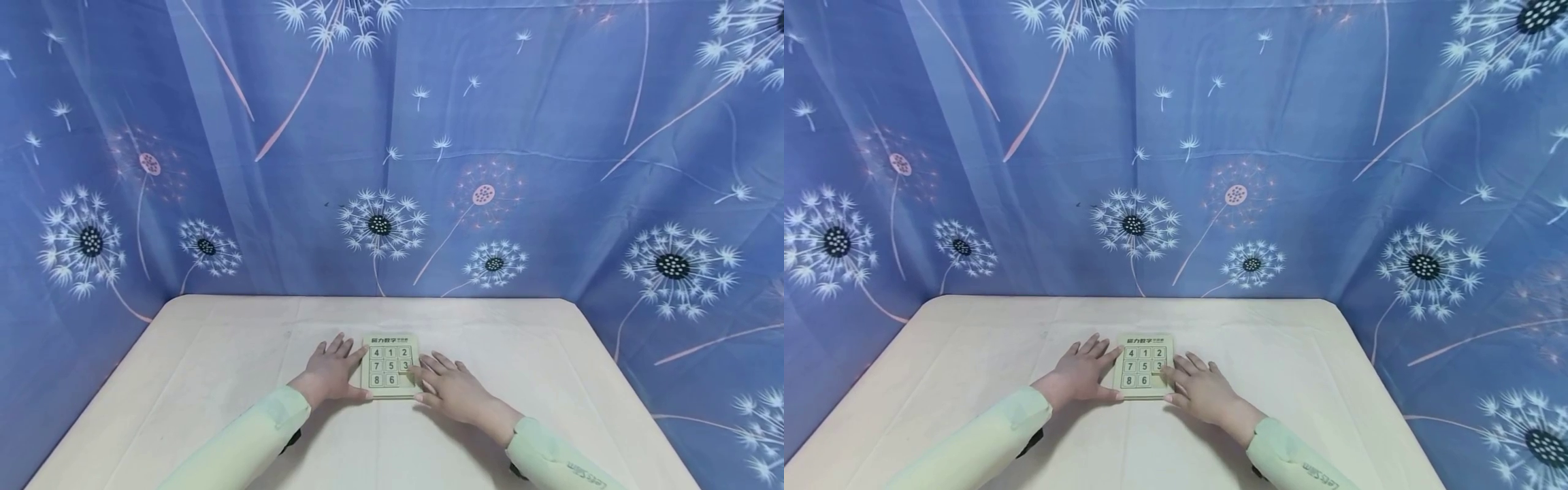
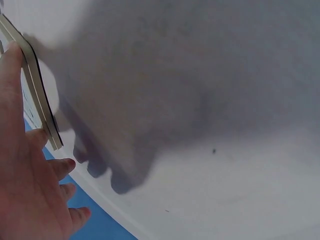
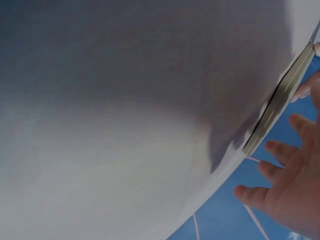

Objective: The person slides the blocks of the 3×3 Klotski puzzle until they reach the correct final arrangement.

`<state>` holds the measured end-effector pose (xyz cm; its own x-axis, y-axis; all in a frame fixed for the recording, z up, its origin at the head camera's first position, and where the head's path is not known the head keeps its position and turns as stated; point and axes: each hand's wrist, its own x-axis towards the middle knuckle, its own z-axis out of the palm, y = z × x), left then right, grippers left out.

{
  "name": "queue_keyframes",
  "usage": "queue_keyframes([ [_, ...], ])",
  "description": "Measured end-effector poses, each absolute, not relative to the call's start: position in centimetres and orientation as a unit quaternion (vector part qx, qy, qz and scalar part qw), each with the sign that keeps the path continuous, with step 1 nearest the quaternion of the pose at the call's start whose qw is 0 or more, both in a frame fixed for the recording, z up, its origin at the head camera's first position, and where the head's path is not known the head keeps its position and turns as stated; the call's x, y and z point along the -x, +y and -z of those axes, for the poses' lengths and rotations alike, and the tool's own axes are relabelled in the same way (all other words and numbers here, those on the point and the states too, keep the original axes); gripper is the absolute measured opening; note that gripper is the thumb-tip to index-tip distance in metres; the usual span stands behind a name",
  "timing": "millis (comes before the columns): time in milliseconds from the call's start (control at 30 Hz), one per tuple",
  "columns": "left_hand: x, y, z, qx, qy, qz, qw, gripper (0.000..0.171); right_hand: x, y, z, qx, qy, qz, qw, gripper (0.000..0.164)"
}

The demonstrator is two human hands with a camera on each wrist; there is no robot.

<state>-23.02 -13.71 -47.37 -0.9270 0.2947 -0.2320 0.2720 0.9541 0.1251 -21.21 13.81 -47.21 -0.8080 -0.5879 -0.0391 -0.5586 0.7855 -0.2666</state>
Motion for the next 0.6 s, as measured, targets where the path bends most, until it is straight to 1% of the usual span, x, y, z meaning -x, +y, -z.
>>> queue_keyframes([
  [267, 23.0, -13.7, 47.5, -0.148, 0.981, -0.038, 0.121, 0.100, 21.2, 13.9, 47.1, 0.343, 0.932, 0.111, 0.044, 0.053],
  [600, 23.1, -13.7, 47.4, -0.149, 0.980, -0.033, 0.127, 0.098, 21.2, 12.9, 47.1, 0.360, 0.925, 0.109, 0.056, 0.047],
])
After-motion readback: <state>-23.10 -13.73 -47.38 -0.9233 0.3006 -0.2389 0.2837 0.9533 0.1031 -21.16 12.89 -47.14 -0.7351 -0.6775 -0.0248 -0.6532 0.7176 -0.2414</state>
